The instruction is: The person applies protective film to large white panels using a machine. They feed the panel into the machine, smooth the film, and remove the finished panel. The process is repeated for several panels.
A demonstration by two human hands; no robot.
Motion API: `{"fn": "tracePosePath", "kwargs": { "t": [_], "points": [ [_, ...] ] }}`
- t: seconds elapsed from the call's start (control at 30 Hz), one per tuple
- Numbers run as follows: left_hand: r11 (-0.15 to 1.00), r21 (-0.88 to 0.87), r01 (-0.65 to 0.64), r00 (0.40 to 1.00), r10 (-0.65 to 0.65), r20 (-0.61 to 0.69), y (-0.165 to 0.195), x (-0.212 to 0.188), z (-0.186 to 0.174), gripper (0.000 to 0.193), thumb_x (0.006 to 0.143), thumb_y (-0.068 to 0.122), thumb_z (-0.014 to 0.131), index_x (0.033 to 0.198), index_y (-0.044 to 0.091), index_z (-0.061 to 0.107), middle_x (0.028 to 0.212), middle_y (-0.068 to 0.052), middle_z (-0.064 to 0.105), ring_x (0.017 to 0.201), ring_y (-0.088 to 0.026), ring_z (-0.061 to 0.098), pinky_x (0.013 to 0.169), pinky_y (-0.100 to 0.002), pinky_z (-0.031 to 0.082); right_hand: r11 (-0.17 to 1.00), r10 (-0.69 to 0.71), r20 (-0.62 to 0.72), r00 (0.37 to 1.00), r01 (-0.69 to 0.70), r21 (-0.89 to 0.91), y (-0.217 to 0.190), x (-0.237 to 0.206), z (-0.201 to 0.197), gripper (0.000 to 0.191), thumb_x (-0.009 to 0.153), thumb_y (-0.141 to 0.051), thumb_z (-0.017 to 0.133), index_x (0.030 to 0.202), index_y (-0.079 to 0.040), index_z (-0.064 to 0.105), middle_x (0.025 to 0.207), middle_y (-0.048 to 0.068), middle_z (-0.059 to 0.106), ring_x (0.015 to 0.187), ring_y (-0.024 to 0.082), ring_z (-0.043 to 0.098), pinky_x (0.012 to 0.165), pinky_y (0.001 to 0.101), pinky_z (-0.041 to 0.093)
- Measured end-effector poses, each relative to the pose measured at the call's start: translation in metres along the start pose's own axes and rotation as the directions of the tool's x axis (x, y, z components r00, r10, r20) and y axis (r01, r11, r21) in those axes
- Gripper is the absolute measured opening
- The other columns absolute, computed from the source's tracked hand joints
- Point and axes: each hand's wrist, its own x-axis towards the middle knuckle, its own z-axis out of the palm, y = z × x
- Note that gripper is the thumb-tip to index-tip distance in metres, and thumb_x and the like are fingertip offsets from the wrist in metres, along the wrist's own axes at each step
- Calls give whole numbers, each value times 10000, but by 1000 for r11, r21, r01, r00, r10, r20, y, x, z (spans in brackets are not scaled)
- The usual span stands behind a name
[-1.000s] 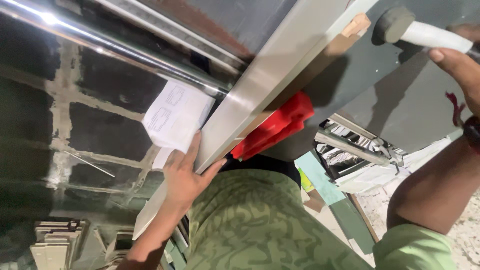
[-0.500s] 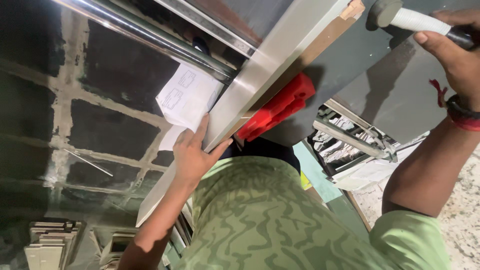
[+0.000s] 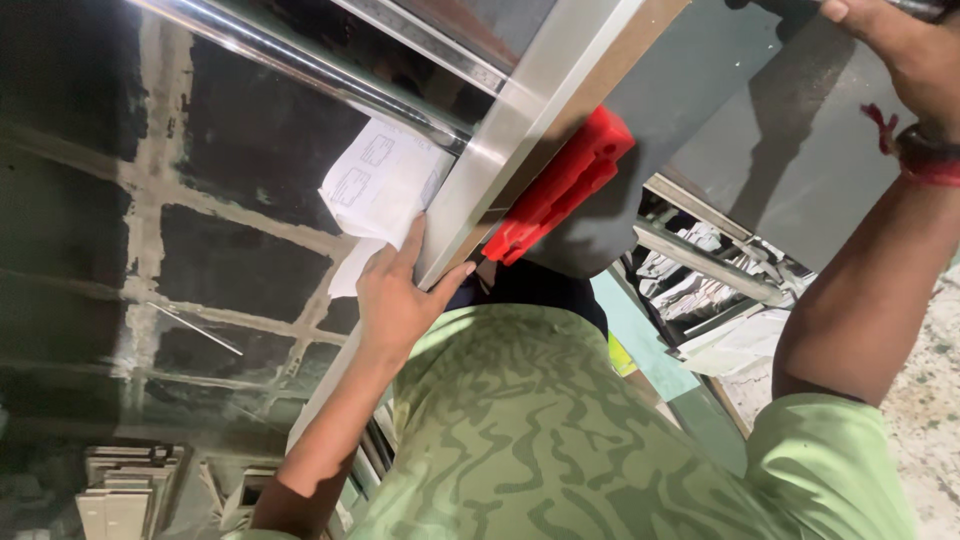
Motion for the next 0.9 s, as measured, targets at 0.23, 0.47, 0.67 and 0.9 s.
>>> {"fn": "tracePosePath", "kwargs": {
  "t": [0.23,0.47,0.67,0.9],
  "points": [
    [950,-277,144,984,-107,145,-20,1,-11,506,1037,302,653,1481,59,637,853,-196,635,804,-307,596,808,-398,488,987,-153,-11,988,153,-46,18,-1,-6,183,1066,-98,702,1127,73,682,1058,58,700,943,117,666,908,275,536],
    [870,-454,191,979,-205,19,-51,22,-17,312,1041,66,565,1324,69,698,1159,-194,755,1043,-148,667,945,-308,501,957,-56,-393,918,-63,-283,36,-30,10,484,1056,-294,808,1336,65,643,1168,158,733,1018,213,684,917,337,543],
    [891,-415,184,970,-233,-69,-61,19,-23,330,1031,7,551,1323,60,697,1147,-194,752,1040,-145,671,946,-290,497,915,-385,-647,658,181,-360,24,-85,72,543,1089,-379,643,1447,15,534,1489,195,566,1433,342,538,1251,489,400],
    [886,-373,275,950,-310,-35,-46,15,-24,362,1025,44,568,1361,80,700,1021,-180,740,876,-128,564,834,-304,489,962,-129,-612,780,248,113,-1,-130,154,578,1106,-492,538,1502,-71,545,1540,129,518,1403,245,545,1110,370,472]
  ]
}}
